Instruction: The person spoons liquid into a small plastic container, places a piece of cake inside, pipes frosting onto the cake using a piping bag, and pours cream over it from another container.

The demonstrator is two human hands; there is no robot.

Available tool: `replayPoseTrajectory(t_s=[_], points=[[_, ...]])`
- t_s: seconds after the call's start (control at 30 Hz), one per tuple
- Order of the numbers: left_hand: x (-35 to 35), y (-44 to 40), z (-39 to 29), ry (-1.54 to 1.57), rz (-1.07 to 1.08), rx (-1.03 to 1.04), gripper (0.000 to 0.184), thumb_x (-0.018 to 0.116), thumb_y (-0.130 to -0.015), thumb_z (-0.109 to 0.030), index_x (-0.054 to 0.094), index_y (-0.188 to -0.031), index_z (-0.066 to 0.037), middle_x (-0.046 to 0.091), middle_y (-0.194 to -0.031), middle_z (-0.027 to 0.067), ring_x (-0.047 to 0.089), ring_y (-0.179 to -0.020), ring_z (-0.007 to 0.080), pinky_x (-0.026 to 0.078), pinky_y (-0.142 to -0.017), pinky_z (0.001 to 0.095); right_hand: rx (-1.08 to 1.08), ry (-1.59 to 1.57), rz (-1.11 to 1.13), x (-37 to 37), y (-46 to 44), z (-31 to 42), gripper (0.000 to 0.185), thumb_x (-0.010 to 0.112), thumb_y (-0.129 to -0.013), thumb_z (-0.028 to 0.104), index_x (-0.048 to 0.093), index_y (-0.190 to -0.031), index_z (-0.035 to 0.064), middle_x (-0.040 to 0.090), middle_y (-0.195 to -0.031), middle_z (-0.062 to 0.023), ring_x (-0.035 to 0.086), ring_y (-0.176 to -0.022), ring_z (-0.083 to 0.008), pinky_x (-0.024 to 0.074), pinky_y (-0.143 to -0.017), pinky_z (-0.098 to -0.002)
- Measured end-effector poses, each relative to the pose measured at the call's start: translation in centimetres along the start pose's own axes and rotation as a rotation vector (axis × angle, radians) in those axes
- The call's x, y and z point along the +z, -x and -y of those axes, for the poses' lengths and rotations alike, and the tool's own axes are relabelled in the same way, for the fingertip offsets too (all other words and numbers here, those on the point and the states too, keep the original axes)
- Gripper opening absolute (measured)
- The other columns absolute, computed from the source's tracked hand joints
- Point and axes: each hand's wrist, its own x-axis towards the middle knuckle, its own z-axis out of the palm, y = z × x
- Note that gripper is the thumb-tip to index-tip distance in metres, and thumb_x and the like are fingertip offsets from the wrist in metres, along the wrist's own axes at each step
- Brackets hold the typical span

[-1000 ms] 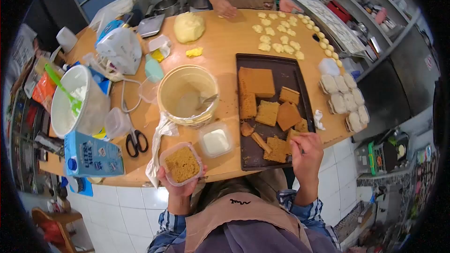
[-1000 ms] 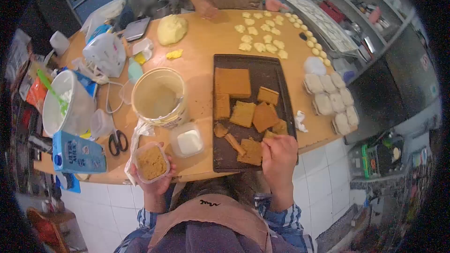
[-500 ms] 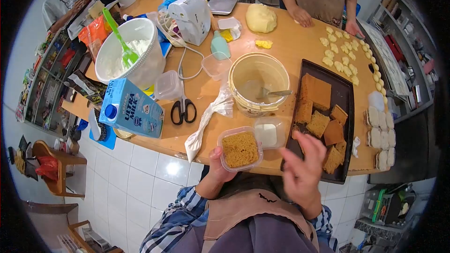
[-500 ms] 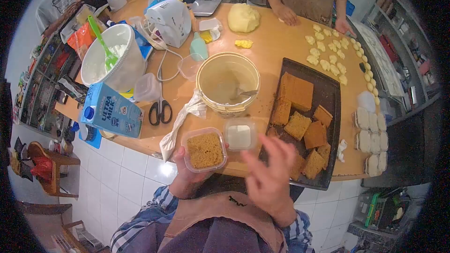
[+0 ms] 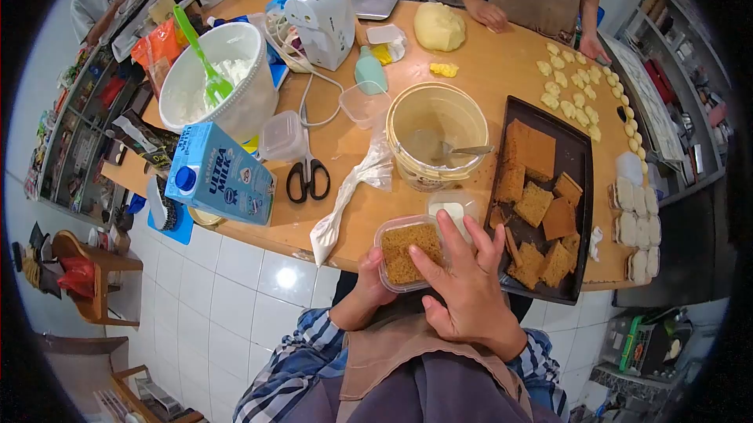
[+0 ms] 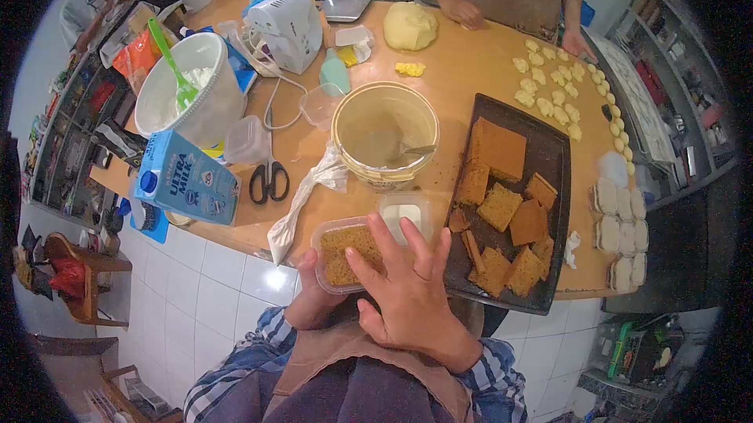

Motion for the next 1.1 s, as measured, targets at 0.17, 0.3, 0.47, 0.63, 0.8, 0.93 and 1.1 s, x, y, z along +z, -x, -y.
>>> replayPoseTrajectory(t_s=[0.17, 0.3, 0.47, 0.63, 0.8, 0.93, 1.1], points=[[-1.0, -0.4, 0.5, 0.026, 0.033, -0.003, 0.088, 0.043, -0.07, -0.067, 0.034, -0.129, -0.002, 0.046, -0.122, 0.0187, 0.049, -0.109, 0.0319, 0.043, -0.09, 0.0429, -0.014, -0.1, -0.158, -0.7, 1.0, -0.8, 0.045, 0.055, -0.063, 0.027, 0.061, -0.105, 0.0134, 0.036, -0.133, -0.0171, 0.027, -0.12, -0.0361, 0.0047, -0.099, -0.0577], [-2.4, -0.4, 1.7, 0.144, -0.001, -0.006, 0.086, 0.047, -0.071, -0.063, 0.034, -0.128, -0.001, 0.047, -0.122, 0.0186, 0.05, -0.108, 0.0309, 0.043, -0.089, 0.0422, -0.043, -0.122, -0.137, -0.4, 0.9, -1.3, 0.037, 0.053, -0.062, 0.026, 0.065, -0.094, 0.0122, 0.04, -0.13, -0.0172, 0.03, -0.118, -0.0353, 0.005, -0.099, -0.0564], [-2.2, -0.3, 1.5, 0.218, 0.061, 0.028, 0.079, 0.051, -0.075, -0.055, 0.034, -0.128, 0.0, 0.048, -0.121, 0.0176, 0.051, -0.107, 0.028, 0.042, -0.091, 0.0405, -0.039, -0.145, -0.152, -0.4, 0.7, -1.1, 0.034, 0.053, -0.063, 0.025, 0.066, -0.09, 0.0106, 0.041, -0.13, -0.0167, 0.03, -0.118, -0.0348, 0.0052, -0.1, -0.0558], [-1.8, -0.6, 0.8, 0.236, 0.08, 0.0, 0.08, 0.053, -0.072, -0.055, 0.035, -0.128, -0.002, 0.048, -0.12, 0.0184, 0.052, -0.106, 0.0288, 0.043, -0.09, 0.0408, -0.04, -0.162, -0.193, -0.3, 0.4, -1.2, 0.034, 0.052, -0.063, 0.025, 0.065, -0.09, 0.009, 0.042, -0.129, -0.0166, 0.031, -0.117, -0.0349, 0.0061, -0.1, -0.0558], [-1.6, -0.5, 0.5, 0.221, 0.058, -0.007, 0.081, 0.055, -0.069, -0.055, 0.035, -0.128, -0.002, 0.048, -0.119, 0.0193, 0.052, -0.106, 0.0297, 0.044, -0.089, 0.0411, -0.035, -0.129, -0.191, 0.0, 0.1, -1.3, 0.034, 0.051, -0.064, 0.024, 0.065, -0.09, 0.0081, 0.044, -0.127, -0.0174, 0.034, -0.115, -0.0353, 0.0058, -0.1, -0.0557], [-2.5, -0.8, 1.0, 0.255, 0.106, -0.018, 0.082, 0.055, -0.07, -0.055, 0.035, -0.128, -0.002, 0.048, -0.12, 0.0195, 0.052, -0.106, 0.03, 0.044, -0.089, 0.0417, -0.035, -0.1, -0.185, 0.0, -0.3, -1.3, 0.034, 0.05, -0.065, 0.024, 0.064, -0.091, 0.0073, 0.045, -0.126, -0.0179, 0.037, -0.112, -0.0358, 0.0081, -0.1, -0.0563], [-2.5, -0.9, 0.7, 0.144, -0.005, 0.015, 0.086, 0.049, -0.069, -0.063, 0.037, -0.126, 0.001, 0.05, -0.116, 0.0215, 0.054, -0.102, 0.0359, 0.047, -0.083, 0.0455, -0.015, -0.038, -0.381, -3.2, -1.3, -3.1, 0.028, 0.052, -0.067, 0.018, 0.063, -0.089, 0.0045, 0.047, -0.121, -0.0183, 0.043, -0.105, -0.0364, 0.0221, -0.096, -0.0521]])
